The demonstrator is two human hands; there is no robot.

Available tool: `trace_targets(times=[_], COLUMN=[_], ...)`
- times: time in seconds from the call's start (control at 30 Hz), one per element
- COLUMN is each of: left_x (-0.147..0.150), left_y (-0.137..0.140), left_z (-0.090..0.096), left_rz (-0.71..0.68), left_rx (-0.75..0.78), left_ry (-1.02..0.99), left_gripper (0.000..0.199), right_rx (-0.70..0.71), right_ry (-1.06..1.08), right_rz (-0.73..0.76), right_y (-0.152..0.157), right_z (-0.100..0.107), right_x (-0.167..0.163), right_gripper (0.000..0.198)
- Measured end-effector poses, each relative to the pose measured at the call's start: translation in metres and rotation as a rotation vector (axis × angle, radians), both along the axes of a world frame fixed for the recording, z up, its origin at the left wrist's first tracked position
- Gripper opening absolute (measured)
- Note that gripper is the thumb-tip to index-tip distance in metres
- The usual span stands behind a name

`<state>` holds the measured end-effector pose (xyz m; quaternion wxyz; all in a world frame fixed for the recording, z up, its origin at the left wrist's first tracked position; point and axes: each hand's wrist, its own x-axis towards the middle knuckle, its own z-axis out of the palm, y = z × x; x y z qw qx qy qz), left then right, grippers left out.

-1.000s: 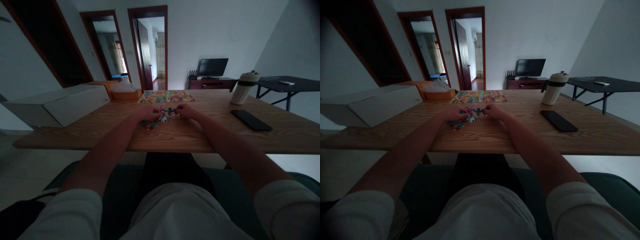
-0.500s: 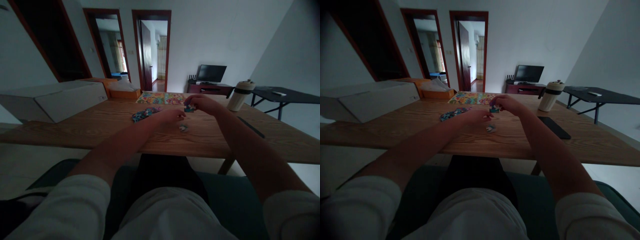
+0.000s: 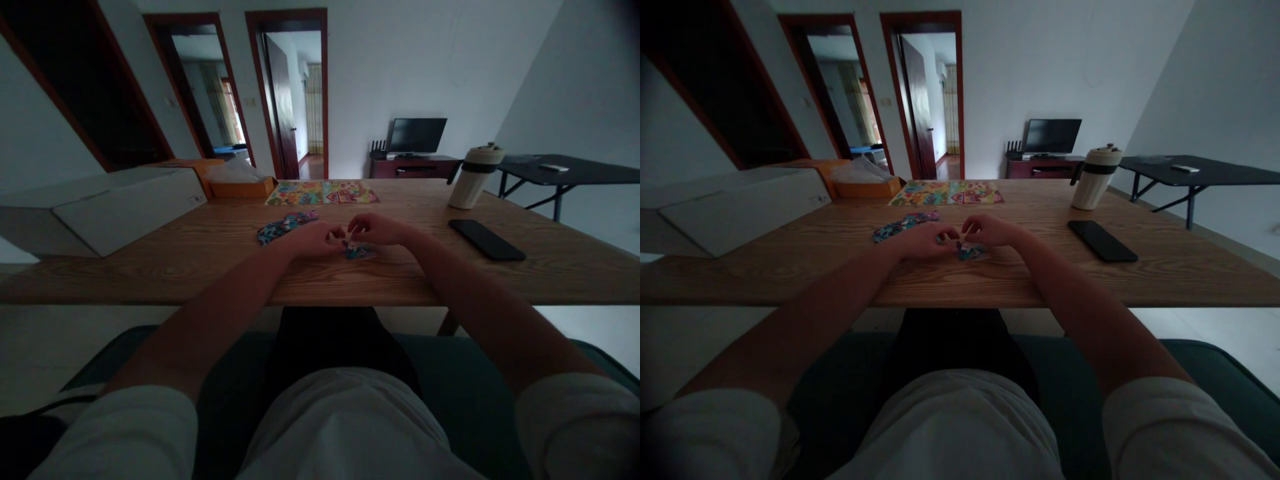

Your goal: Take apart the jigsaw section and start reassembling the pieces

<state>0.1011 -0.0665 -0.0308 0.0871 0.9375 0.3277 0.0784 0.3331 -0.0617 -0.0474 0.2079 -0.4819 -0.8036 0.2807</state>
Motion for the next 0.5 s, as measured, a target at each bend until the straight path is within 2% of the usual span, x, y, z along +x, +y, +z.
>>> trace_targets(times=[0.1, 0.27, 0.5], left_x=[0.003, 0.008, 0.005], left_y=[-0.004, -0.004, -0.011], left_z=[-0.007, -0.012, -0.009], left_rz=[-0.074, -0.221, -0.152], left_rx=[-0.014, -0.009, -0.066], left_ry=[0.007, 0.027, -0.014], left_gripper=[0.055, 0.04, 0.035], right_rx=[0.072, -0.066, -0.104], right_ry=[-0.115, -0.276, -0.28], right_rz=[-0.041, 0.011, 0.021], right_y=[0.003, 0.002, 0.004], right_z=[-0.001, 0.001, -0.001], right_x=[0.015, 0.031, 0.032], right_gripper=[0.024, 0.025, 0.023])
